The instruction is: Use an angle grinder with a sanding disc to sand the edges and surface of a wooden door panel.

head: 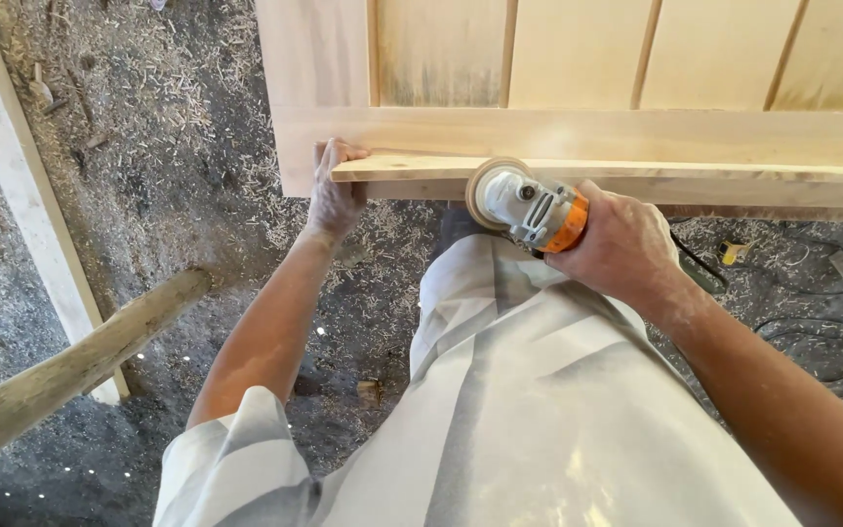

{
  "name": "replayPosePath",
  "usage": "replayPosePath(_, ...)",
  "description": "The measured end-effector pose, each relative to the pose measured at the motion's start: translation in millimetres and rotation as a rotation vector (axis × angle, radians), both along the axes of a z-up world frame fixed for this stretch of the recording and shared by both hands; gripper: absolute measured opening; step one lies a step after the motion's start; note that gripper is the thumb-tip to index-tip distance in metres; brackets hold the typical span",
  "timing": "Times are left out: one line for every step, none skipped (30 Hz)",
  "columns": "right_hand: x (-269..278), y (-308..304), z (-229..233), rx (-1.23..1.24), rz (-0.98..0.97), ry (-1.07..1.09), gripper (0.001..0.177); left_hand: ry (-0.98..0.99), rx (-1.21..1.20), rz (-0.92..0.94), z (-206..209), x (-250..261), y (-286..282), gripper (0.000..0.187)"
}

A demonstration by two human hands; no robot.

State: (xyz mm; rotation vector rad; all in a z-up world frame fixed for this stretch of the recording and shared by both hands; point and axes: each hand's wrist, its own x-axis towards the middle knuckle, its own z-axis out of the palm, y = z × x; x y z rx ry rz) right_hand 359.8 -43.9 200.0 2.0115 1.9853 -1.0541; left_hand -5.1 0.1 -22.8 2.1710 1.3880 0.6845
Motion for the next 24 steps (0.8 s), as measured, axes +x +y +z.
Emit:
replayPosePath(3, 0, -1, -0.001, -0.003, 0.002, 0.043, 0.002, -0.001, -0.003, 5, 0, 0, 0.025)
replayPosePath(6, -1, -1, -0.010, -0.011, 0.000, 0.045, -0.009, 0.024, -0.025, 11, 1, 1, 0.028)
replayPosePath(9, -1, -1, -0.019, -0.020, -0.002, 0.048, -0.020, 0.048, -0.046, 16, 3, 2, 0.032)
replayPosePath(13, -1, -2, -0.020, -0.022, 0.000, 0.048, -0.018, 0.048, -0.049, 13, 2, 2, 0.032)
replayPosePath(18, -2, -3, -0.015, -0.027, 0.003, 0.047, -0.019, 0.071, -0.048, 10, 2, 2, 0.032)
replayPosePath(22, -3, -4, -0.012, -0.032, 0.005, 0.048, -0.019, 0.093, -0.046, 7, 1, 1, 0.032)
replayPosePath(26, -4, -4, -0.014, -0.033, 0.008, 0.048, -0.017, 0.091, -0.047, -3, -4, 0, 0.032)
replayPosePath(31, -5, -4, -0.024, -0.042, -0.010, 0.049, -0.027, 0.090, -0.044, -14, -7, -2, 0.032)
replayPosePath(37, -7, -4, -0.034, -0.052, -0.028, 0.050, -0.037, 0.088, -0.042, -24, -10, -4, 0.031)
replayPosePath(43, -9, -5, -0.036, -0.055, -0.029, 0.050, -0.039, 0.086, -0.044, -22, -10, -3, 0.031)
replayPosePath(49, -11, -6, -0.048, -0.070, -0.030, 0.050, -0.015, 0.105, -0.044, -20, -10, -3, 0.031)
replayPosePath(56, -12, -7, -0.057, -0.084, -0.032, 0.050, 0.008, 0.127, -0.043, -18, -9, -2, 0.030)
replayPosePath(70, -17, -14, -0.056, -0.085, -0.035, 0.050, 0.005, 0.128, -0.044, -13, -7, 0, 0.030)
replayPosePath(83, -21, -20, -0.050, -0.077, -0.050, 0.056, 0.019, 0.130, -0.041, -8, -5, 1, 0.030)
replayPosePath(96, -26, -26, -0.044, -0.069, -0.064, 0.063, 0.033, 0.133, -0.038, -3, -4, 2, 0.031)
replayPosePath(103, -29, -25, -0.046, -0.064, -0.060, 0.063, 0.037, 0.130, -0.034, -3, -4, 0, 0.031)
replayPosePath(110, -32, -23, -0.076, -0.086, -0.089, 0.063, 0.037, 0.108, -0.022, -2, -4, -2, 0.030)
replayPosePath(117, -33, -23, -0.098, -0.110, -0.118, 0.063, 0.036, 0.094, -0.012, -2, -4, 2, 0.029)
replayPosePath(115, -30, -18, -0.092, -0.108, -0.115, 0.063, 0.038, 0.101, -0.010, 0, -2, 1, 0.029)
replayPosePath(113, -28, -12, -0.098, -0.090, -0.135, 0.061, 0.022, 0.084, -0.002, 2, 0, 0, 0.029)
replayPosePath(111, -26, -6, -0.104, -0.071, -0.155, 0.060, 0.006, 0.068, 0.007, 4, 1, 0, 0.029)
replayPosePath(97, -23, -3, -0.103, -0.073, -0.156, 0.060, 0.005, 0.069, 0.005, 7, 2, -1, 0.029)
replayPosePath(83, -21, 0, -0.115, -0.071, -0.109, 0.064, 0.005, 0.061, 0.003, 11, 2, -2, 0.031)
replayPosePath(70, -16, 3, -0.121, -0.069, -0.063, 0.069, 0.002, 0.060, 0.001, 14, 2, 0, 0.033)
